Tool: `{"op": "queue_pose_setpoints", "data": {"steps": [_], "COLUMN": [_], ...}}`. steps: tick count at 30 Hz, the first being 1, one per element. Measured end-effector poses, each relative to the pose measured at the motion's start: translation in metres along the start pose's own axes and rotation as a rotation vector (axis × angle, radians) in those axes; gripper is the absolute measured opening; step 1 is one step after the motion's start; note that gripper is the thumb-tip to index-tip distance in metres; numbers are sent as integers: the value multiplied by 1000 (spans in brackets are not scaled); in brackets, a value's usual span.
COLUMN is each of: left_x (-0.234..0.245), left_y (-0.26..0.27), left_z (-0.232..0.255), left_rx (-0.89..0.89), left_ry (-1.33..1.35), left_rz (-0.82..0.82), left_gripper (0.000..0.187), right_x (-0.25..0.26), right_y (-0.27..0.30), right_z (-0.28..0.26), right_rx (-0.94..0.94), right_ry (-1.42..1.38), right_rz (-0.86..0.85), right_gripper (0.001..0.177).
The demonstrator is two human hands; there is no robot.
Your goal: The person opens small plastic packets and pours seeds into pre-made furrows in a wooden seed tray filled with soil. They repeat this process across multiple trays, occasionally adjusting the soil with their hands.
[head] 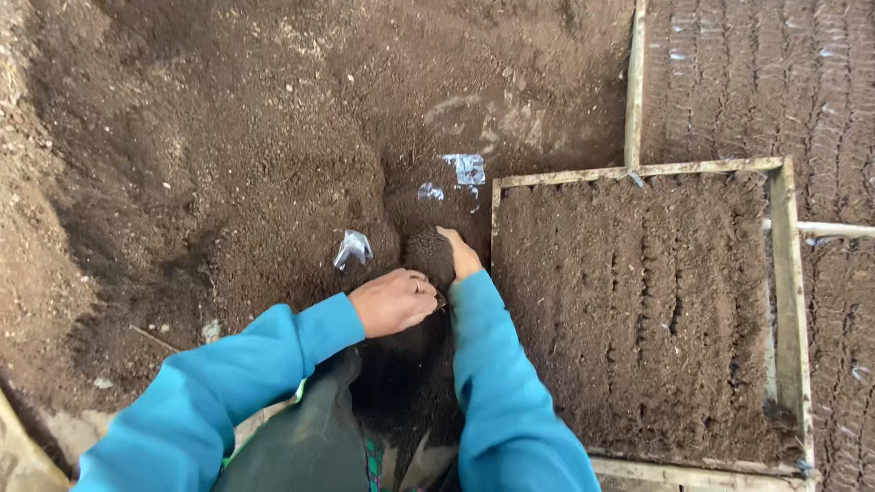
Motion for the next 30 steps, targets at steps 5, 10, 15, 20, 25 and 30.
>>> {"op": "queue_pose_setpoints", "data": {"steps": [5,10,15,20,25,30], "left_x": [-3,17,14,-58,-44,-42], "left_y": [2,-6,14,53,47,45], "left_z": [-7,12,28,-9,7,-1], "left_rx": [86,179,573,789,756,814], "left_ry": [-115,15,621,554,657,695], "left_rz": [-108,-185,-249,-187,-168,-131], "left_gripper": [20,15,56,58,35,23], "right_x": [-4,-17,-24,-18,-32,-20], "right_y": [106,130,135,93,115,48], "right_z": [-28,50,67,95,67,101], "right_rx": [179,633,659,342,714,358], "right_ry": [125,-24,-274,-34,248,-239], "right_rz": [91,301,-51,227,437,315], "right_gripper": [47,57,70,56,22,24]}}
Point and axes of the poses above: each hand's wrist, its own y-axis away from the middle knuckle, its own x-axis out of the back of the hand, z = x × y, the point moved 3 cm from there along -y, towards the middle knuckle, and after that the axes turned 4 degrees about -y, right-handed, at the moved point
